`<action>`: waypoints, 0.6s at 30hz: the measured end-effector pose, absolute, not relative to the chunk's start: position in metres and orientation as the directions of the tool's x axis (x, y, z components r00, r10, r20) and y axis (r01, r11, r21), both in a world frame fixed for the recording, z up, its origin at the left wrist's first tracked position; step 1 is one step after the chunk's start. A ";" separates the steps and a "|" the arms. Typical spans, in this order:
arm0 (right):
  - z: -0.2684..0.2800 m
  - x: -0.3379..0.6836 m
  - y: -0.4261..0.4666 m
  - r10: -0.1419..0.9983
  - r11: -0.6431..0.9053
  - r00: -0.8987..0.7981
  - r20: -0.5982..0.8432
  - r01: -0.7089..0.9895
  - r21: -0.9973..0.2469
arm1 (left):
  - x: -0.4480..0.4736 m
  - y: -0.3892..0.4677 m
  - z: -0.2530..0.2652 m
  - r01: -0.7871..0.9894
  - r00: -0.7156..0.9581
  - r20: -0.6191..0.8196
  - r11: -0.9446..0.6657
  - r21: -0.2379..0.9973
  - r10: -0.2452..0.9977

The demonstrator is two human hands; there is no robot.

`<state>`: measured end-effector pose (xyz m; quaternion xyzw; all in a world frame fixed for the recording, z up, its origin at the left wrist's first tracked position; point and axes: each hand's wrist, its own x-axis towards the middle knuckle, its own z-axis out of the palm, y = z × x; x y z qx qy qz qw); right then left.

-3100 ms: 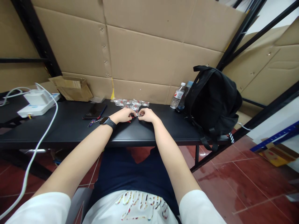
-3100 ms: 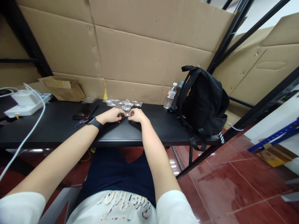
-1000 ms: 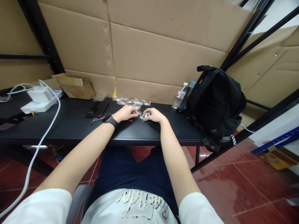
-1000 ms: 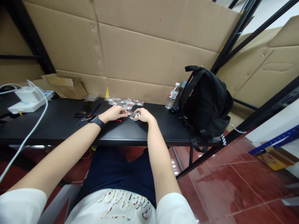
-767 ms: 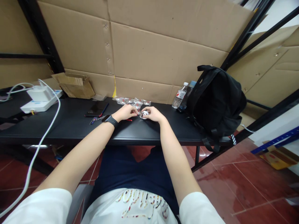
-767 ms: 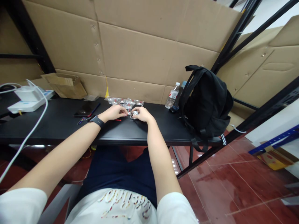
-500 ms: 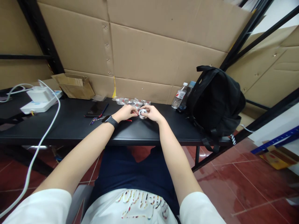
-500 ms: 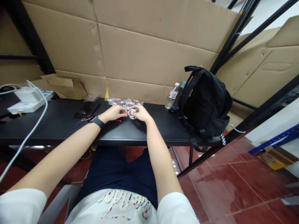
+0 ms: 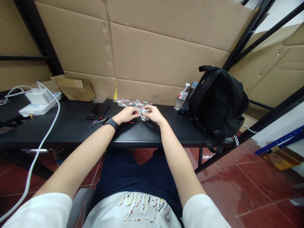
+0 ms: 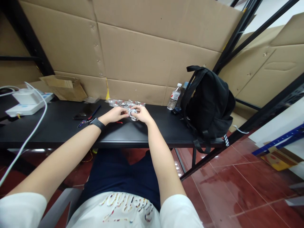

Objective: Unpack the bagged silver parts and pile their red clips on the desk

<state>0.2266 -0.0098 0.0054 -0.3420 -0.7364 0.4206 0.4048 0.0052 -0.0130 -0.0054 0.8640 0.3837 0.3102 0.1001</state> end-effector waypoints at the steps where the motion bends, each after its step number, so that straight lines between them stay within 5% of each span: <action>1: 0.006 0.227 -0.010 0.847 0.410 -0.434 0.307 0.168 -0.896 | 0.006 -0.013 -0.005 0.601 0.511 0.460 -0.684 0.413 0.726; 10: -0.001 0.229 -0.003 0.829 0.442 -0.481 0.286 0.249 -0.862 | 0.005 -0.012 -0.007 0.600 0.511 0.447 -0.678 0.426 0.734; 18: -0.009 0.233 0.004 0.741 0.614 -0.620 0.258 0.469 -0.635 | 0.003 -0.013 -0.006 0.593 0.533 0.420 -0.678 0.434 0.735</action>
